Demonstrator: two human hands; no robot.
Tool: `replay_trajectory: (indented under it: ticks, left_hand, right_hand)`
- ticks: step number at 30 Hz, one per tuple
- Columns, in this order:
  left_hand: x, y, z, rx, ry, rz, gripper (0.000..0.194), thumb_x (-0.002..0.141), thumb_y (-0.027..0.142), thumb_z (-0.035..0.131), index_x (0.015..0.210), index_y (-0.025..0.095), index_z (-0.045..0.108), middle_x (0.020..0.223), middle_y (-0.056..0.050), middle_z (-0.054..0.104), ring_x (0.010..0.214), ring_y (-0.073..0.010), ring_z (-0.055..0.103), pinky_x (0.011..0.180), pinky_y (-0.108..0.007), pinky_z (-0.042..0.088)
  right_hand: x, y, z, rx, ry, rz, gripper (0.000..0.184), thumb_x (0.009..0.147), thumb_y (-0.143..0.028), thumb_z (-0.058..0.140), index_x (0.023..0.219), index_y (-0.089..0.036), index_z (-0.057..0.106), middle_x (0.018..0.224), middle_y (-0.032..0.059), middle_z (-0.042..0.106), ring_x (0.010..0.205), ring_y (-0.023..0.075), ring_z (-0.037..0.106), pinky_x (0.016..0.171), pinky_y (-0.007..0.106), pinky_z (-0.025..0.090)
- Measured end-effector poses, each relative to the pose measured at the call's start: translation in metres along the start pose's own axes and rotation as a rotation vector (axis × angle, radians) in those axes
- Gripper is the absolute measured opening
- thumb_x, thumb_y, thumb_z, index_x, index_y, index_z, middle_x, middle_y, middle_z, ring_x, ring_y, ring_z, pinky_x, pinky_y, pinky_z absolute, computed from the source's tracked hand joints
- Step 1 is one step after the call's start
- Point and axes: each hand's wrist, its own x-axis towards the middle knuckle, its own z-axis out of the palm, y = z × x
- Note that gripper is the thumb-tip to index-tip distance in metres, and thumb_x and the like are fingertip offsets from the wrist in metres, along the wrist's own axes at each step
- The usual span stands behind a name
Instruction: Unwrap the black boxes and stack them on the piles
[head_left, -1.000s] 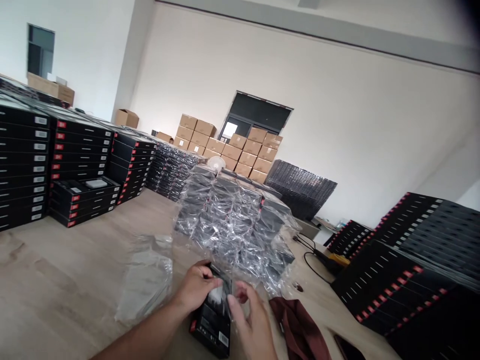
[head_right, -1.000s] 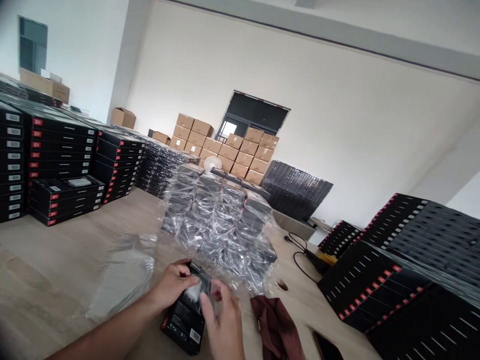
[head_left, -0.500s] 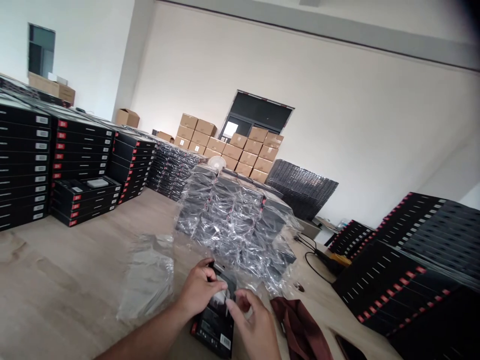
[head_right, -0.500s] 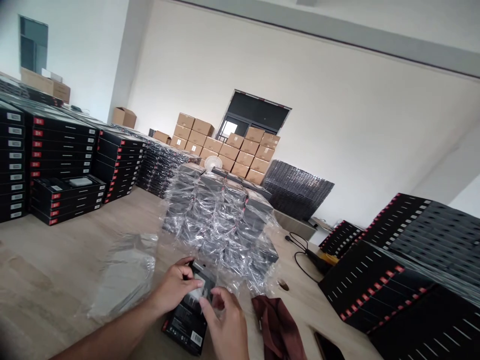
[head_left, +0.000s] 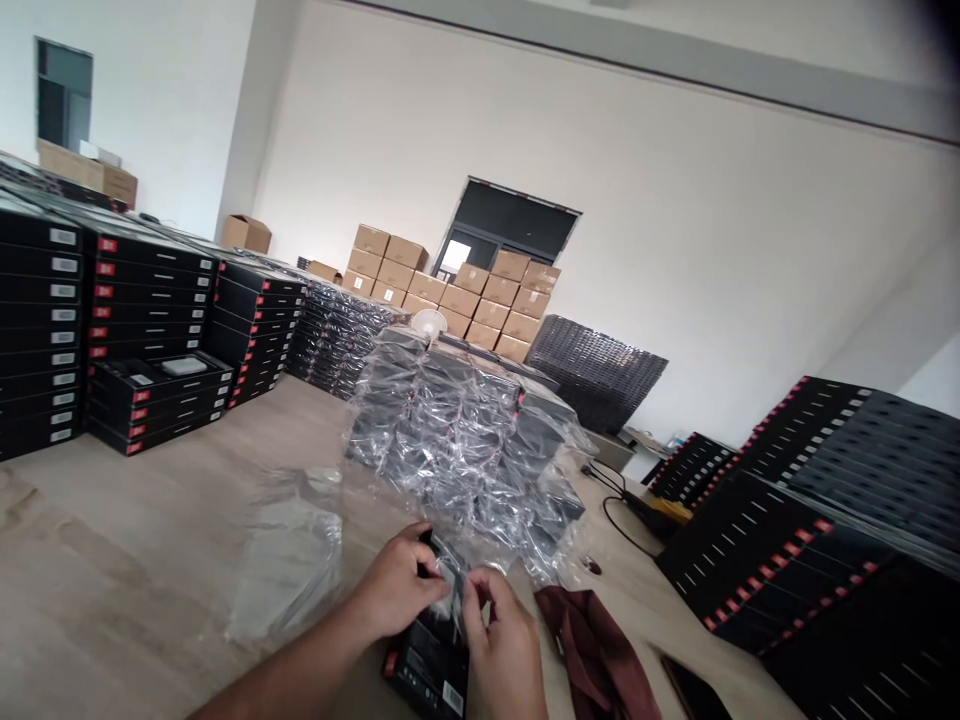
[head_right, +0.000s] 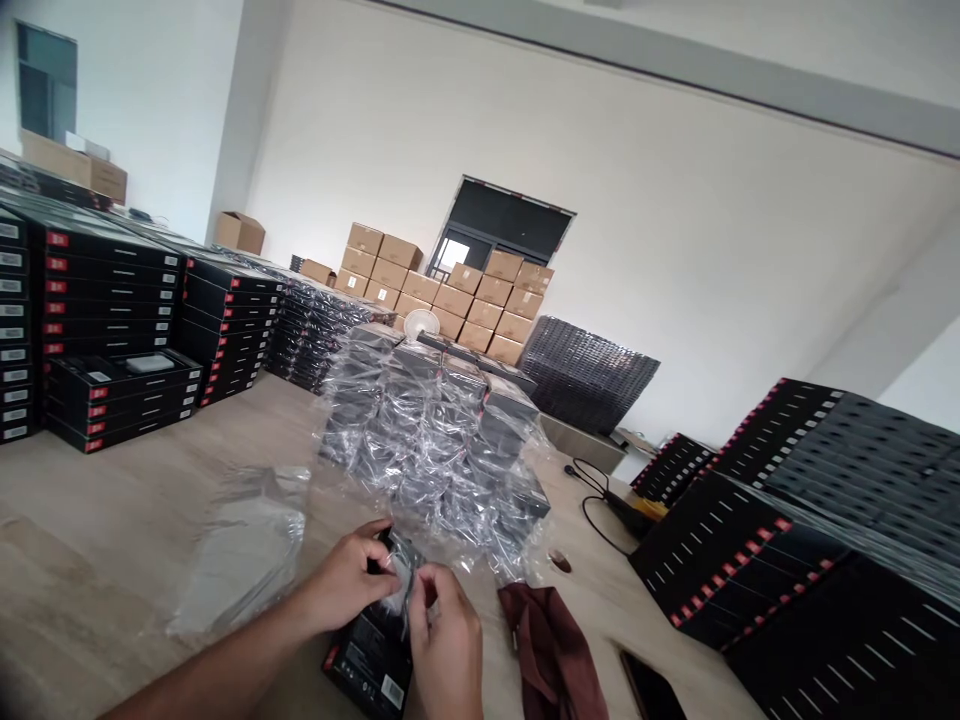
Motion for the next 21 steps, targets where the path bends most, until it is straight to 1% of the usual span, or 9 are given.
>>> replay_trajectory:
  ticks: [4,8,9,11,13,14,16,18,21]
  left_hand:
    - [0.001,-0.002,-0.001,0.033,0.035,-0.008,0.006,0.067,0.021,0.064,0.063,0.02,0.068,0.13,-0.008,0.055,0.128,-0.0218,0.043,0.099,-0.028,0.035]
    - [0.003,-0.001,-0.004,0.052,0.054,-0.05,0.015,0.07,0.026,0.06,0.057,0.02,0.066,0.126,-0.006,0.058,0.124,-0.0228,0.047,0.095,-0.029,0.037]
    - [0.003,-0.001,-0.004,0.063,0.051,-0.05,0.016,0.07,0.026,0.059,0.057,0.021,0.065,0.121,-0.006,0.062,0.125,-0.0228,0.046,0.095,-0.028,0.037]
    - [0.002,0.0,-0.003,0.085,0.032,-0.027,0.019,0.072,0.027,0.057,0.056,0.022,0.065,0.1,-0.005,0.07,0.126,-0.0218,0.044,0.094,-0.028,0.037]
    - [0.001,0.0,-0.001,0.094,0.008,0.01,0.023,0.076,0.028,0.052,0.057,0.024,0.065,0.082,-0.004,0.071,0.127,-0.0202,0.043,0.095,-0.028,0.036]
    - [0.001,0.0,0.001,0.091,-0.002,0.024,0.025,0.077,0.029,0.05,0.058,0.024,0.066,0.079,-0.004,0.07,0.127,-0.0196,0.044,0.096,-0.028,0.036]
    - [0.0,0.0,0.003,0.079,-0.009,0.035,0.026,0.078,0.03,0.049,0.059,0.025,0.067,0.083,-0.003,0.071,0.127,-0.0192,0.043,0.097,-0.027,0.035]
    - [0.0,-0.001,0.005,0.078,0.004,0.028,0.026,0.078,0.03,0.05,0.06,0.025,0.067,0.091,-0.003,0.071,0.128,-0.0193,0.042,0.097,-0.027,0.036]
    - [0.0,-0.004,0.007,0.088,0.033,0.029,0.025,0.077,0.03,0.051,0.058,0.024,0.066,0.095,-0.004,0.071,0.128,-0.0196,0.042,0.096,-0.027,0.037]
  right_hand:
    - [0.001,-0.002,0.005,-0.123,0.012,-0.045,0.016,0.084,-0.03,0.048,0.091,-0.02,0.058,0.072,0.0029,0.065,0.062,0.0176,0.063,0.059,0.026,0.047]
    - [0.004,0.006,-0.004,-0.247,0.088,0.0,0.017,0.085,-0.027,0.043,0.084,-0.021,0.058,0.077,0.0061,0.066,0.066,0.0202,0.063,0.059,0.029,0.046]
    - [0.004,0.007,-0.006,-0.244,0.127,0.022,0.018,0.086,-0.029,0.042,0.087,-0.021,0.058,0.079,0.0072,0.067,0.067,0.0207,0.063,0.06,0.029,0.047]
    - [0.003,0.007,-0.005,-0.214,0.182,0.04,0.022,0.087,-0.034,0.043,0.094,-0.019,0.058,0.085,0.0092,0.067,0.071,0.0217,0.064,0.061,0.03,0.048]
    - [0.001,0.004,-0.001,-0.206,0.17,0.016,0.024,0.086,-0.036,0.047,0.099,-0.019,0.057,0.089,0.0096,0.067,0.077,0.0229,0.064,0.065,0.031,0.049]
    - [0.001,0.002,0.002,-0.221,0.14,-0.003,0.023,0.085,-0.034,0.049,0.1,-0.019,0.057,0.09,0.0091,0.067,0.08,0.0235,0.064,0.067,0.032,0.049]
    - [0.002,0.001,0.005,-0.275,0.087,-0.017,0.021,0.081,-0.025,0.048,0.1,-0.021,0.057,0.092,0.008,0.066,0.084,0.0243,0.063,0.072,0.034,0.048]
    - [0.004,0.001,0.005,-0.335,0.091,0.008,0.022,0.079,-0.018,0.045,0.097,-0.022,0.057,0.093,0.0078,0.065,0.085,0.0251,0.062,0.074,0.036,0.047]
    - [0.005,0.001,0.003,-0.367,0.138,0.023,0.016,0.08,-0.025,0.049,0.094,-0.022,0.056,0.091,0.0085,0.065,0.085,0.0269,0.061,0.074,0.037,0.046]
